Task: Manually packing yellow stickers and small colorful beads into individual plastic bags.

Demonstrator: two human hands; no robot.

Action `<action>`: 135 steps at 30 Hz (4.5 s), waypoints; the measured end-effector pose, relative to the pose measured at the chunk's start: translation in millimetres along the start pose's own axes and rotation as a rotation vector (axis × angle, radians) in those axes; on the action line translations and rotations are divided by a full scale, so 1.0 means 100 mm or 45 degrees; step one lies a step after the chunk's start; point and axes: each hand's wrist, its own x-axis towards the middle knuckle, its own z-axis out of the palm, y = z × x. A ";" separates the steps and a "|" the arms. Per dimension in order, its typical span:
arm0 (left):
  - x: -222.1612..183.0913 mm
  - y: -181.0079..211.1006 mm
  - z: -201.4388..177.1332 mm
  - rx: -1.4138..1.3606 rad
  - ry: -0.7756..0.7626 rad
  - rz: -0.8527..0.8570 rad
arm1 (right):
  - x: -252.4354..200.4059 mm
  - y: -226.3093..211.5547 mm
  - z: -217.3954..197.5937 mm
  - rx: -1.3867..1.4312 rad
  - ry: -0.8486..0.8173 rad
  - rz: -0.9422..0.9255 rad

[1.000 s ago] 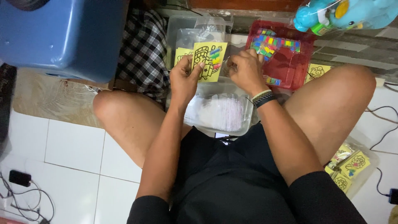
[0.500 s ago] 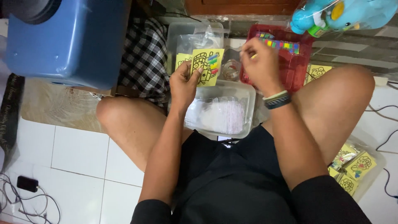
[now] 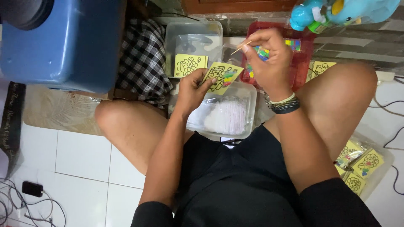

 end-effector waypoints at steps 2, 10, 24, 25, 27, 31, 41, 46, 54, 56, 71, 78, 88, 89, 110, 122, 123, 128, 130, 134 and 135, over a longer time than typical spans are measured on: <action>0.00 0.04 0.00 -0.004 0.004 -0.010 | 0.00 0.02 0.03 0.029 -0.042 0.001; 0.01 0.00 -0.02 -0.104 0.023 -0.057 | -0.01 0.04 0.08 -0.189 -0.137 0.039; 0.01 0.01 -0.04 -0.290 0.028 -0.059 | 0.05 0.01 0.08 -0.254 -0.008 -0.114; 0.02 0.00 -0.05 -0.290 0.036 -0.059 | 0.03 0.14 0.06 -0.250 -0.014 -0.118; 0.03 -0.04 -0.04 -0.383 0.045 -0.044 | -0.05 0.42 -0.02 0.265 -0.064 0.310; 0.03 -0.07 0.01 -0.420 0.033 -0.053 | -0.03 0.06 0.06 0.374 -0.288 0.561; 0.04 -0.07 0.10 -0.546 0.072 0.097 | -0.06 0.02 0.16 0.239 -0.200 0.612; 0.05 -0.09 0.05 -0.474 0.139 0.078 | -0.12 0.07 0.21 0.222 -0.217 0.647; -0.01 0.09 -0.05 -0.538 0.148 0.305 | -0.11 0.31 0.23 0.321 0.051 0.785; -0.02 -0.04 -0.01 -0.609 0.101 0.262 | -0.11 0.34 0.22 0.359 0.069 0.823; 0.02 0.05 -0.07 -0.420 0.242 0.062 | -0.15 0.35 0.23 0.336 -0.230 0.405; 0.04 -0.08 0.00 -0.528 0.146 0.070 | -0.21 0.45 0.26 0.111 -0.297 0.469; 0.08 -0.20 -0.03 -0.181 0.283 0.026 | -0.21 0.64 0.22 -0.190 -0.275 0.273; 0.07 -0.20 -0.04 -0.180 0.293 0.020 | -0.22 0.67 0.23 -0.135 -0.251 0.398; 0.05 0.02 -0.10 -0.393 0.342 -0.043 | -0.26 0.59 0.28 0.113 -0.158 0.491; 0.08 -0.04 -0.08 -0.539 0.237 -0.107 | -0.19 0.48 0.20 0.021 -0.052 0.388; 0.07 0.00 -0.10 -0.624 0.213 -0.147 | -0.18 0.41 0.18 -0.048 -0.073 0.345; 0.05 -0.03 -0.16 -0.634 0.147 -0.206 | -0.07 0.26 -0.07 -0.170 0.002 0.227; 0.04 -0.09 -0.16 -0.595 0.105 -0.234 | -0.03 0.14 -0.26 -0.195 0.076 0.213; 0.00 -0.10 -0.18 -0.378 0.113 -0.312 | -0.14 -0.12 -0.88 -0.098 0.270 0.105; 0.00 -0.08 -0.19 -0.321 0.160 -0.369 | -0.22 -0.18 -1.06 0.031 0.395 0.087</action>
